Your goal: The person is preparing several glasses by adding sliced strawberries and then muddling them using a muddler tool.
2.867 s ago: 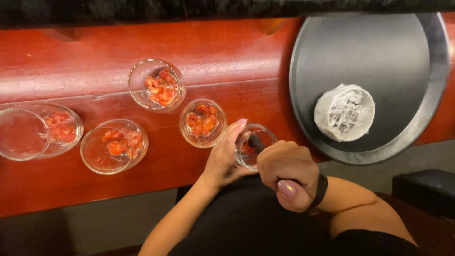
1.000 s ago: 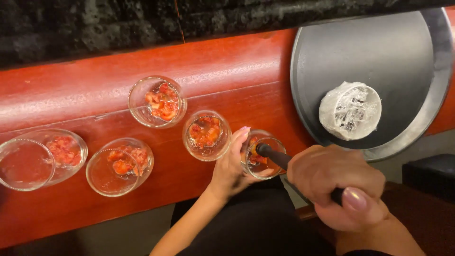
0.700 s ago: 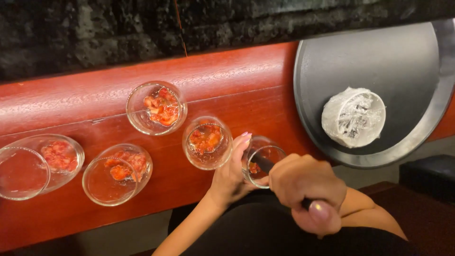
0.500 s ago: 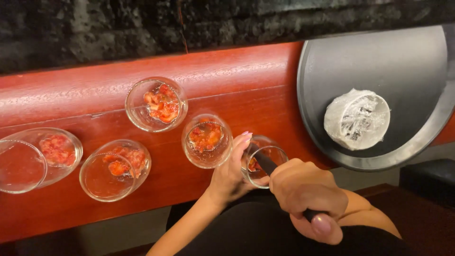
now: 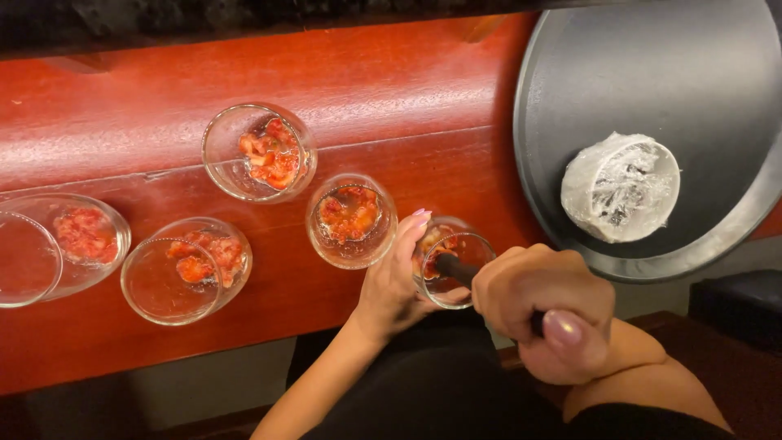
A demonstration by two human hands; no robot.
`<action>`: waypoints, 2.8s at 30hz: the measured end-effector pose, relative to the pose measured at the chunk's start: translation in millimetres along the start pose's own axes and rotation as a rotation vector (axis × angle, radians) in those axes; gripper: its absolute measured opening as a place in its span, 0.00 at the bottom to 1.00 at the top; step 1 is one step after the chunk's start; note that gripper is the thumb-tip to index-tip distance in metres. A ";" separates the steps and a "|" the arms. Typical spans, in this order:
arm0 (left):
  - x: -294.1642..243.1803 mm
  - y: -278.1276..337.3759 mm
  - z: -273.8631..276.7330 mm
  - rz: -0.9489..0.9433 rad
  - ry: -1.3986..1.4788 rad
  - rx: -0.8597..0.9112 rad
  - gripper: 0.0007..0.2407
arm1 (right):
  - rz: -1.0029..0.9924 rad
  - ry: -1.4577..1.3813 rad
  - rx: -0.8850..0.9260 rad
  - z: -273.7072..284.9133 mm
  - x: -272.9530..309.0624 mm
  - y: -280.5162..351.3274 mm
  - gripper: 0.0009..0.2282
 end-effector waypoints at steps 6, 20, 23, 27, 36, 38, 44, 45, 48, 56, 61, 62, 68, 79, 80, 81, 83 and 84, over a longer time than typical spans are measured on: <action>-1.5 -2.2 3.9 -0.034 0.072 0.000 0.31 | -0.018 0.071 0.408 -15.1 -7.1 -10.5 0.21; 1.4 -10.9 4.8 -0.022 0.103 0.044 0.34 | 0.203 -0.027 0.007 -12.7 -4.2 -4.7 0.20; 4.3 -7.0 3.5 -0.010 0.119 0.071 0.35 | 0.257 -0.029 -0.013 -13.6 -4.0 -1.2 0.21; -0.9 3.8 -0.6 -0.006 0.076 0.085 0.38 | 0.276 -0.042 -0.101 -9.9 3.7 11.8 0.19; -0.3 -5.2 -2.3 -0.018 0.066 0.029 0.36 | 0.178 -0.056 -0.011 -2.5 16.2 3.0 0.21; 1.1 -2.1 -2.1 0.018 0.075 0.037 0.36 | 0.136 -0.137 -0.016 0.6 2.9 1.1 0.18; 4.7 -4.5 -2.2 0.034 0.085 0.019 0.37 | 0.290 -0.058 -0.040 -6.9 -4.5 0.4 0.21; 4.2 -2.9 -0.7 0.035 0.084 0.034 0.37 | 0.290 -0.061 -0.055 -6.6 -4.8 2.6 0.21; -3.4 -2.8 2.1 0.001 0.073 0.020 0.38 | 0.300 -0.077 -0.062 -4.9 6.9 7.5 0.21; -14.3 -6.5 5.7 0.001 -0.030 -0.036 0.38 | 0.102 0.009 -0.058 0.4 28.4 10.7 0.20; 2.6 -0.4 -1.3 0.031 0.010 0.020 0.39 | 0.167 -0.022 -0.152 -1.7 0.6 7.7 0.20; 3.9 -0.4 -0.8 0.033 0.023 0.035 0.40 | 0.196 -0.003 -0.164 -2.2 -1.0 6.9 0.21; -2.3 -6.1 3.8 0.006 -0.001 0.020 0.37 | 0.142 -0.010 -0.095 -5.9 7.8 7.4 0.21; -1.8 -3.5 1.3 0.046 0.067 0.041 0.37 | 0.214 0.106 -0.137 -10.4 3.1 -1.1 0.23; 2.8 -12.6 2.5 0.005 0.109 0.060 0.37 | 0.308 0.130 -0.147 -11.5 3.9 -5.8 0.22; 2.8 -15.1 2.4 -0.004 0.101 0.056 0.37 | 0.319 0.127 -0.143 -7.9 2.8 -6.0 0.22; -0.2 -10.1 1.9 0.019 0.049 0.041 0.37 | 0.320 0.065 -0.191 -0.5 0.8 1.4 0.20; -2.1 -8.9 1.6 0.037 0.054 0.056 0.37 | 0.301 0.062 -0.204 0.6 2.2 4.1 0.20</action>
Point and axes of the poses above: each hand's wrist, its own y-axis away from the middle knuckle, its own z-axis out of the back of the hand, x = y × z, the point moved 5 cm from there along -y, towards the middle knuckle, and after that the axes turned 1 degree about -y, right-handed, at the moved point
